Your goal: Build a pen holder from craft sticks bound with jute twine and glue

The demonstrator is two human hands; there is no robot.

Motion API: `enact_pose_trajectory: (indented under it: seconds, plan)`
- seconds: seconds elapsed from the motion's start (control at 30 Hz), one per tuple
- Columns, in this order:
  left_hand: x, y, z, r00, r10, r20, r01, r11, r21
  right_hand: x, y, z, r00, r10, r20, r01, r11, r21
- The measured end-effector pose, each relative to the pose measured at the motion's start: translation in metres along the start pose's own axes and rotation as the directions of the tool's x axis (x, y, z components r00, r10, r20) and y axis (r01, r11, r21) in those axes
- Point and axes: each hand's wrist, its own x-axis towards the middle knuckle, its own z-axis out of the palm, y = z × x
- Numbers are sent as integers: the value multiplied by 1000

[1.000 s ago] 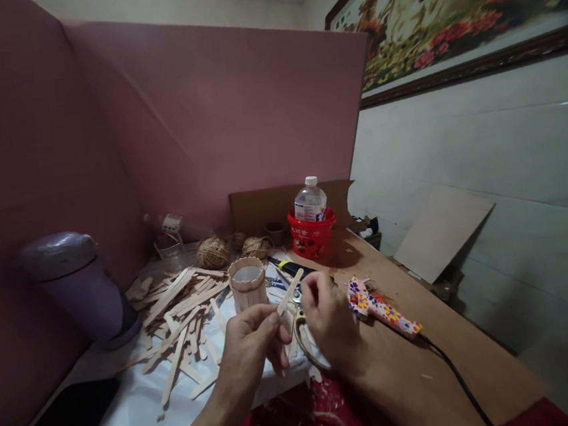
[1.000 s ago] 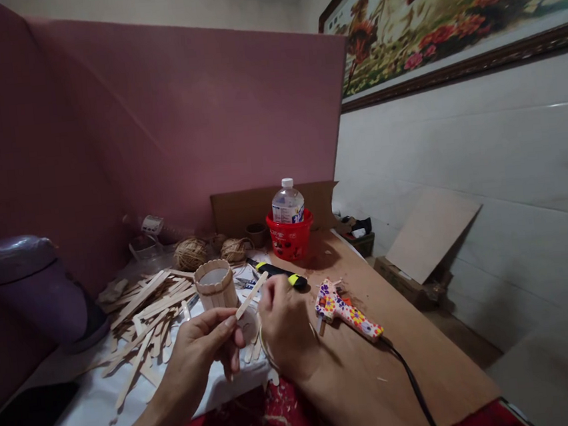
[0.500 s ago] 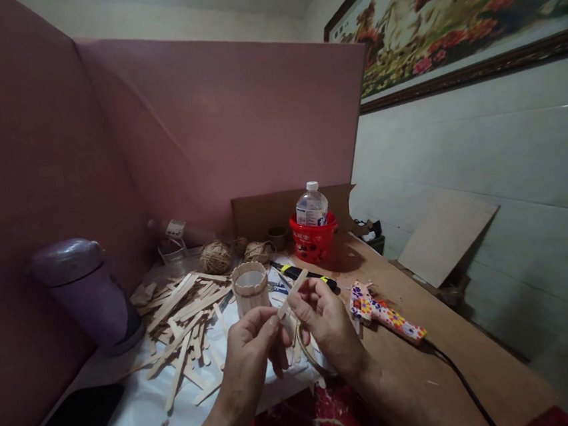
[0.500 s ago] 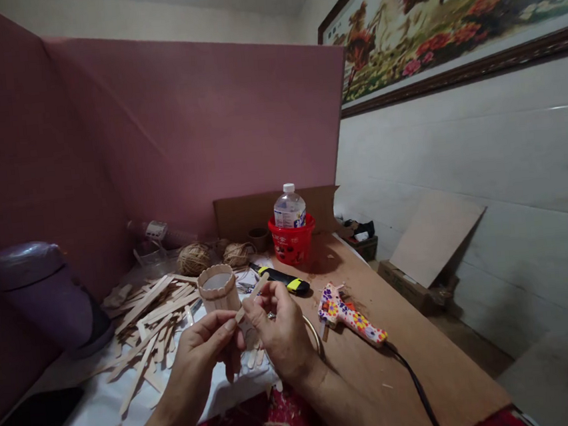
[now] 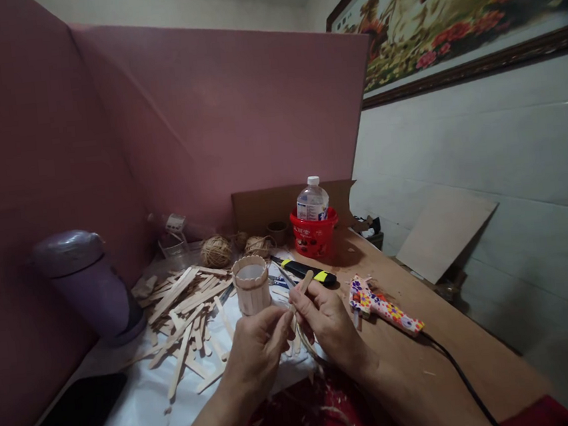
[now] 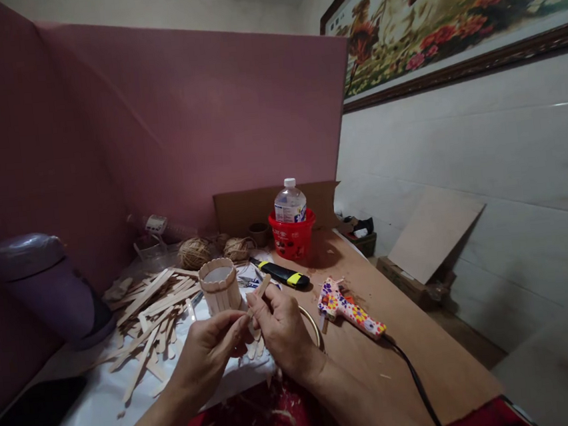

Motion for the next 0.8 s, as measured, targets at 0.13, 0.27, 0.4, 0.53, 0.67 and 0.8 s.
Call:
enact_pose_trajectory:
  seconds: [0.13, 0.27, 0.4, 0.53, 0.67, 0.8]
  plan:
    - [-1, 2, -3, 999, 17, 51, -21, 998, 63, -2, -2, 1, 1000, -12, -11, 11, 997, -74]
    - [-3, 3, 0, 992, 129, 1, -121, 929, 350, -4, -4, 3, 997, -58, -50, 48, 983, -178]
    - [-3, 0, 6, 984, 173, -53, -124, 860, 495, -6, -8, 5, 994, -93, -61, 74, 961, -268]
    - [-3, -3, 6, 984, 167, -60, -121, 877, 464, -6, -7, 5, 995, -80, -61, 61, 962, -265]
    - [-2, -4, 5, 992, 126, 19, -127, 976, 175, -3, 0, 2, 998, -21, -60, 11, 986, -164]
    - [-1, -6, 4, 994, 110, 28, -110, 994, 23, -1, 3, 0, 998, -30, -61, 20, 987, -159]
